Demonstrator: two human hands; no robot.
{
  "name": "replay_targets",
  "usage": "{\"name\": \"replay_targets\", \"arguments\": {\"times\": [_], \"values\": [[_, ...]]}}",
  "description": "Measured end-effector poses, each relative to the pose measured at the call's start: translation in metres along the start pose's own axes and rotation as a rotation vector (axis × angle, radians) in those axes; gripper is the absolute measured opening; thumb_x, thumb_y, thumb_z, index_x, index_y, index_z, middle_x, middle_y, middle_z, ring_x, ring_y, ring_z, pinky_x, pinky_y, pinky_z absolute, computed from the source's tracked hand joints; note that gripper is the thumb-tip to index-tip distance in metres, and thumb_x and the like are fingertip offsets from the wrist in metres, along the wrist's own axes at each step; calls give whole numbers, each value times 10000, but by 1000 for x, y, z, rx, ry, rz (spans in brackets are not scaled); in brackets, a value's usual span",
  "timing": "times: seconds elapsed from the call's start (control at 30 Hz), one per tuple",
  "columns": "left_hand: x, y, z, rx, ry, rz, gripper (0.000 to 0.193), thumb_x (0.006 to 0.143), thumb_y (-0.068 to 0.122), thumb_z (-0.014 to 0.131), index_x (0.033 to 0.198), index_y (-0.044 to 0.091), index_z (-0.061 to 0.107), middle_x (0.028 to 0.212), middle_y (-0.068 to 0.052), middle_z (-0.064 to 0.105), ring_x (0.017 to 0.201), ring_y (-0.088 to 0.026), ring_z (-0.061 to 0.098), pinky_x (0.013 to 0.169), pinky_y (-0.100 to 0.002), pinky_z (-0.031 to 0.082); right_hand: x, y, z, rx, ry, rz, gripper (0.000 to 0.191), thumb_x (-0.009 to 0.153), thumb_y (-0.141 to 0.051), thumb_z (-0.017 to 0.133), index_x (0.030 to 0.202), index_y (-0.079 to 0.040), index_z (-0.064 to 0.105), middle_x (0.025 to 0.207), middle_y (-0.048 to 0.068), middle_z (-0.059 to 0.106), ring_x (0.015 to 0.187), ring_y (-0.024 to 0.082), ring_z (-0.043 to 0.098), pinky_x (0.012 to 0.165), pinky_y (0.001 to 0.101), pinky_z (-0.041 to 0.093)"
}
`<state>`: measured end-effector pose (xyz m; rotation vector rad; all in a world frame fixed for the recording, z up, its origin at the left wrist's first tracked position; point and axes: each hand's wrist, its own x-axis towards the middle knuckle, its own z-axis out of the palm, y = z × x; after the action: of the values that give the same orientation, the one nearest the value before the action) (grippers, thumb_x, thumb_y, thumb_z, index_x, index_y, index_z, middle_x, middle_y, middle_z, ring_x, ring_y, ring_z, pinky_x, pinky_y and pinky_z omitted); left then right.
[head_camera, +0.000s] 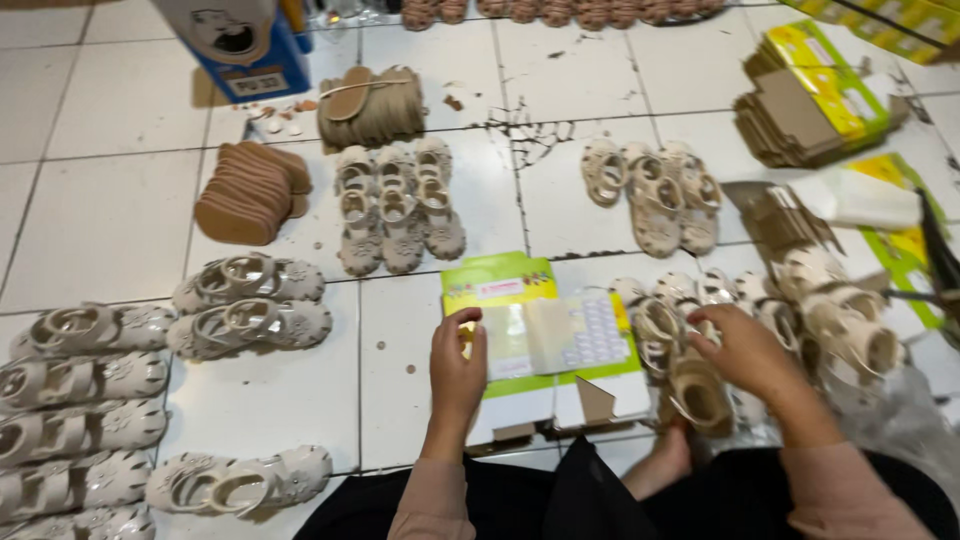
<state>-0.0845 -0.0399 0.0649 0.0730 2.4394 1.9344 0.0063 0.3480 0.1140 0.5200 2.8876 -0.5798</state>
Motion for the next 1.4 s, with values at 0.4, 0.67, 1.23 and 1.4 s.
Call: {"name": "replay_targets", "arguments": {"times": [0.4,0.67,1.23,1.4], "values": [[-75,25,51,899,-284,552,579,870,287,688,1431,209,565,1530,-10,488,1460,-286,356,1146,-720,141,9,-24,55,-154,9,92,327,844,-95,696,1157,-172,750,1394,173,527,1235,404,559,959,487,532],[-88,25,48,965,-263,471,455,892,353,688,1323,216,640,1506,26,526,1454,-247,383,1134,-746,126,10,7,39,174,108,53,337,797,-114,747,1133,-92,734,1243,181,598,1104,376,626,969,464,511],[-96,30,26,579,34,450,264,933,126,664,1194,150,696,1332,-18,652,1413,-250,494,1226,-579,207,22,-5,101,1789,-444,49,403,982,-129,488,1343,-2,615,1182,126,734,1006,210,732,924,332,572],[-89,20,25,46,-89,165,361,1021,227,592,1363,113,586,1381,-80,637,1350,-236,582,1161,-406,470,4,-38,129,1938,-613,340,457,946,-313,508,1215,27,651,955,192,757,798,319,746,744,446,618]]}}
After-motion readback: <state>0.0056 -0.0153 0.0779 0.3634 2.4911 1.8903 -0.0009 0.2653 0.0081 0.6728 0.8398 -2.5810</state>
